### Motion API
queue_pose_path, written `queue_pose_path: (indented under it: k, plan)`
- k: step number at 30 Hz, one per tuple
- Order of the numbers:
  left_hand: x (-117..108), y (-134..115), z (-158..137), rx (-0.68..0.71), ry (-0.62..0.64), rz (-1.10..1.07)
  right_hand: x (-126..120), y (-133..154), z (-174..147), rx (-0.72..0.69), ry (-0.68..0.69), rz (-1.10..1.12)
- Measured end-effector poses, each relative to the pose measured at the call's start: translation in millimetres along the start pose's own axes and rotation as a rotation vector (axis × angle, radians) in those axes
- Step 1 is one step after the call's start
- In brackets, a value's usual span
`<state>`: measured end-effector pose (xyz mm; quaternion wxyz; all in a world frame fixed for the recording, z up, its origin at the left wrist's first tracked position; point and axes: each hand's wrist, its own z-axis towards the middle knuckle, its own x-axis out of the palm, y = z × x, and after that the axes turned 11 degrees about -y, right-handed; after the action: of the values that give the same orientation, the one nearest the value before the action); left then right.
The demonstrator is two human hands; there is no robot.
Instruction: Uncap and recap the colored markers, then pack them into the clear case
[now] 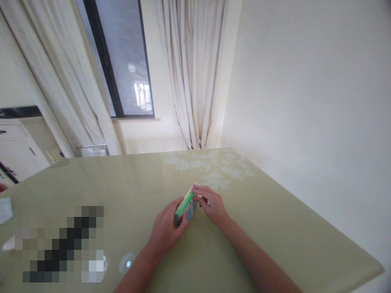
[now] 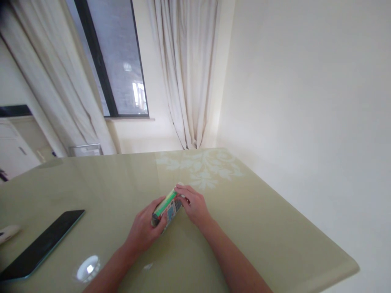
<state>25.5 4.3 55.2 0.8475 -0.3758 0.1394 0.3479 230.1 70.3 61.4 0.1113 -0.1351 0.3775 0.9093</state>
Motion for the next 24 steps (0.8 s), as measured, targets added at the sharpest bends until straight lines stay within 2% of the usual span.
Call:
queue_pose_path:
  k: [4,8,13,18,24]
  plan:
    - [-1,0,-1,0.011,0.041,0.006,2,-1,-1,0.071,-0.006,0.044]
    - [1,-1,-5,0.12,0.118,0.005,-2,-2,-1,0.11,-0.055,0.111]
    - [11,-6,-10,0.178,0.207,-0.033,-8,0,6,0.287,-0.176,0.171]
    - [16,-6,-15,0.22,0.288,-0.015,-18,-13,10,0.455,-0.216,0.038]
    - [19,0,-17,0.212,0.32,0.018,-33,-44,9,0.559,-0.116,-0.134]
